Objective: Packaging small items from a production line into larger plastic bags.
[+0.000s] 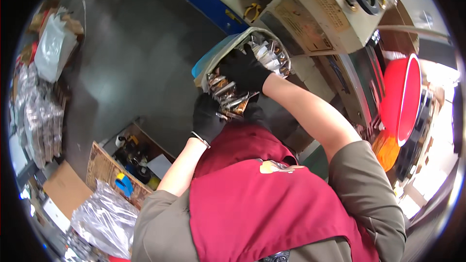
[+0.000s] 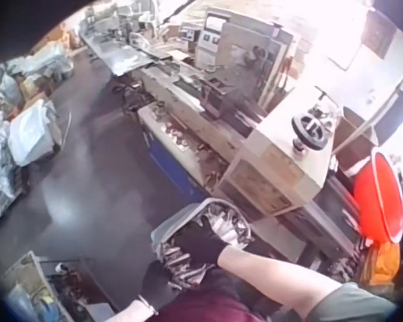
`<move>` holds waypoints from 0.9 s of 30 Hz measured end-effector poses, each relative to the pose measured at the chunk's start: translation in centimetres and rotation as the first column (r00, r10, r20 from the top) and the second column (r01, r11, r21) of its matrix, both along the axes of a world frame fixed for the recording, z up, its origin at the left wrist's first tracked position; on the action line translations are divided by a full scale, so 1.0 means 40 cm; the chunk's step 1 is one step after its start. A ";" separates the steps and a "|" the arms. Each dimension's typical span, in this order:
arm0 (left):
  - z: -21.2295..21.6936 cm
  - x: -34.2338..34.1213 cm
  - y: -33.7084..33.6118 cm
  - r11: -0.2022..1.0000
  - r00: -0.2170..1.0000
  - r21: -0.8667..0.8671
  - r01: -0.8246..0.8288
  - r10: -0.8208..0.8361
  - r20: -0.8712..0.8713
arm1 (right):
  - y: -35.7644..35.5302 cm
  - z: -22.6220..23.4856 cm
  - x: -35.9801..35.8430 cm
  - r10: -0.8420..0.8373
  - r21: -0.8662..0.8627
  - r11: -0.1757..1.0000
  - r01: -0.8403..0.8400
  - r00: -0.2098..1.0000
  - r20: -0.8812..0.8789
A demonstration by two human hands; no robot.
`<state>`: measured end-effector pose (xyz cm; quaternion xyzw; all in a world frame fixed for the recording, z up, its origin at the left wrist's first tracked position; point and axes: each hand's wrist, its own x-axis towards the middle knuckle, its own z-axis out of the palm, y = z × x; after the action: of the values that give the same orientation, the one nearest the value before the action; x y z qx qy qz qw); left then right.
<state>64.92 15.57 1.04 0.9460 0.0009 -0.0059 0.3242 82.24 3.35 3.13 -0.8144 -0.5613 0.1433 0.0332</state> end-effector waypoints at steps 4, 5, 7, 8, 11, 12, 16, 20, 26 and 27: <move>-0.034 -0.064 -0.018 0.986 0.986 0.029 -0.162 0.163 -0.034 | -0.017 -0.075 0.055 0.114 0.035 0.993 -0.112 0.993 -0.039; -0.053 -0.072 -0.029 0.929 0.938 -0.132 -0.346 0.339 -0.069 | -0.023 -0.096 0.063 0.108 0.067 0.992 -0.105 0.993 -0.043; -0.127 -0.119 -0.055 0.794 0.816 -0.198 -0.574 0.537 -0.215 | -0.004 -0.077 0.066 0.118 -0.019 0.993 -0.120 0.990 -0.072; -0.175 -0.129 -0.062 0.553 0.747 -0.504 -0.663 0.530 -0.401 | -0.001 -0.073 0.073 0.129 0.015 0.992 -0.128 0.983 -0.129; -0.302 -0.145 -0.076 0.510 0.723 -0.512 -0.691 0.500 -0.477 | -0.029 -0.073 0.091 0.226 0.247 0.949 -0.197 0.970 -0.093; -0.191 -0.046 -0.073 0.621 0.772 -0.459 -0.636 0.525 -0.358 | -0.048 -0.037 0.098 0.194 0.165 0.971 -0.171 0.972 -0.136; -0.125 0.075 -0.039 0.861 0.875 -0.203 -0.466 0.415 -0.248 | -0.050 0.000 0.066 0.179 0.099 0.980 -0.172 0.981 -0.074; -0.181 0.102 0.008 0.931 0.944 -0.200 -0.306 0.269 -0.191 | -0.029 -0.080 0.064 0.109 0.070 0.991 -0.111 0.993 0.038; -0.011 0.073 0.061 0.989 0.835 0.013 -0.144 0.128 -0.535 | -0.005 -0.146 0.052 0.117 0.002 0.993 -0.117 0.993 0.003; -0.005 0.059 0.073 0.990 0.832 0.021 -0.137 0.126 -0.541 | -0.001 -0.155 0.049 0.109 0.010 0.994 -0.109 0.994 -0.004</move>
<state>67.27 18.50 0.84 0.9004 0.1571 -0.2502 0.3193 84.20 3.29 -3.06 -0.7819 -0.6057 0.1440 0.0307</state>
